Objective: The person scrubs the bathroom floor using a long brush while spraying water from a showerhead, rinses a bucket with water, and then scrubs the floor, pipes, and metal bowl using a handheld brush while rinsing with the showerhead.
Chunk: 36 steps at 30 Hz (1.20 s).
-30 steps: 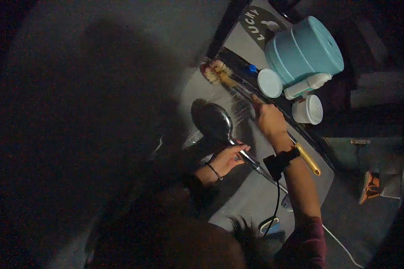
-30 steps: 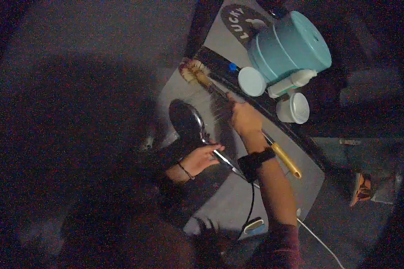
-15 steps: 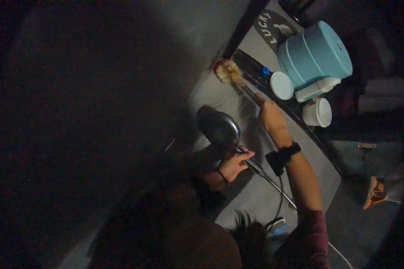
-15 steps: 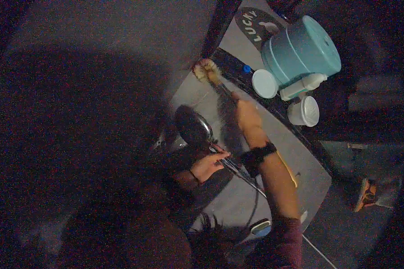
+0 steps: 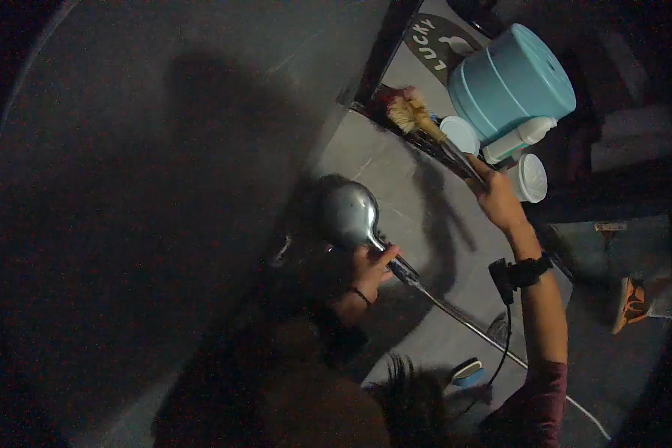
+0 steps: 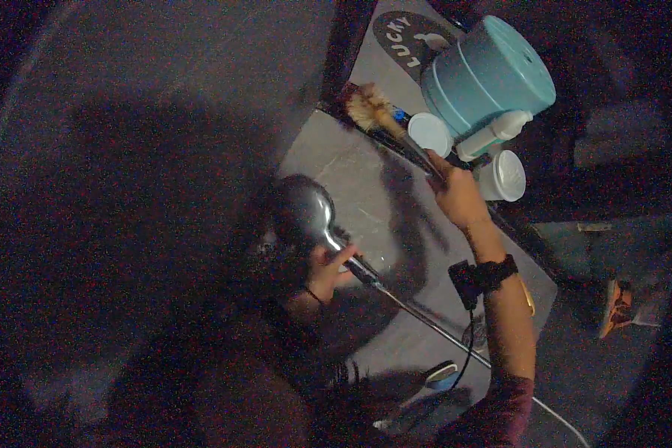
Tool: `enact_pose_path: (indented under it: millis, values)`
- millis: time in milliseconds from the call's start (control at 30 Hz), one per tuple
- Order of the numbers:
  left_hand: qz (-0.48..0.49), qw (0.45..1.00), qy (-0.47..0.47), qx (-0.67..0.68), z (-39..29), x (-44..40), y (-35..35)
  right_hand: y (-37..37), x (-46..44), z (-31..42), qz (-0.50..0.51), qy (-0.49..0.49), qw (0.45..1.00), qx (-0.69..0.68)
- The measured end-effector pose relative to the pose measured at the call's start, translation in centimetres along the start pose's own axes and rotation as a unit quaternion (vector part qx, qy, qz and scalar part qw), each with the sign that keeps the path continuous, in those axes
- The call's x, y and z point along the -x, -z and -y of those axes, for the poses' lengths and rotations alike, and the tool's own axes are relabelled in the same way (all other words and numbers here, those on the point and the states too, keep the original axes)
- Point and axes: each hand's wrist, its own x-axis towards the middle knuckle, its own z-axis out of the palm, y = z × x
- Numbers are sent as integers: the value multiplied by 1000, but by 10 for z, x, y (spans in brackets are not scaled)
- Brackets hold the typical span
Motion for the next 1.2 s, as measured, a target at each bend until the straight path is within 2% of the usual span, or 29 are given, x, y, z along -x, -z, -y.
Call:
enact_pose_path:
  millis: [33,133,200,267,300,333,400,433,467,533,600,667,733,833,900,933,1000,1133,1200]
  values:
    - [-21,998,-53,-19,-5,-2,-3,6,3,-2,-5,-12,1000,-21]
    - [-13,989,-105,-100,3,-30,3,15,17,-15,-17,-14,997,-80]
    - [-2,987,-118,-107,-19,-31,-13,20,23,-27,-13,-55,990,-126]
    - [-80,922,-173,-337,-25,-39,-21,24,31,-32,-9,-69,990,-126]
    - [-97,893,-240,-369,-27,-41,-27,27,34,-34,-8,-88,988,-126]
    - [-68,896,-190,-396,-40,-36,-35,29,38,-35,-3,-81,989,-126]
    - [-84,854,-282,-429,-50,-31,-47,31,46,-37,-2,-101,983,-155]
    - [-96,813,-294,-494,-52,-34,-51,31,50,-45,2,-95,984,-154]
    - [-90,825,-306,-466,-58,-28,-56,30,53,-52,-6,-90,985,-150]
    - [-122,769,-390,-492,-56,-37,-61,28,58,-55,-11,-89,986,-140]
    - [-107,773,-400,-481,-56,-39,-68,33,61,-56,6,-140,972,-189]
    - [-90,766,-413,-485,-64,-43,-67,35,60,-41,-3,-131,969,-211]
    - [-62,732,-443,-513,-68,-46,-75,39,59,-41,-9,-125,966,-227]
    - [-34,729,-439,-524,-68,-45,-83,38,59,-53,-13,-164,960,-225]
    - [-24,733,-428,-528,-66,-48,-87,35,61,-59,-48,-103,973,-200]
    - [-9,739,-414,-531,-66,-49,-89,38,63,-54,-47,-107,973,-199]
    - [7,744,-397,-537,-68,-51,-93,47,65,-39,-1,-193,960,-205]
    - [7,760,-349,-548,-80,-44,-98,41,79,-37,-21,-233,944,-231]
    - [15,766,-319,-558,-80,-44,-97,38,88,-48,18,-261,933,-247]
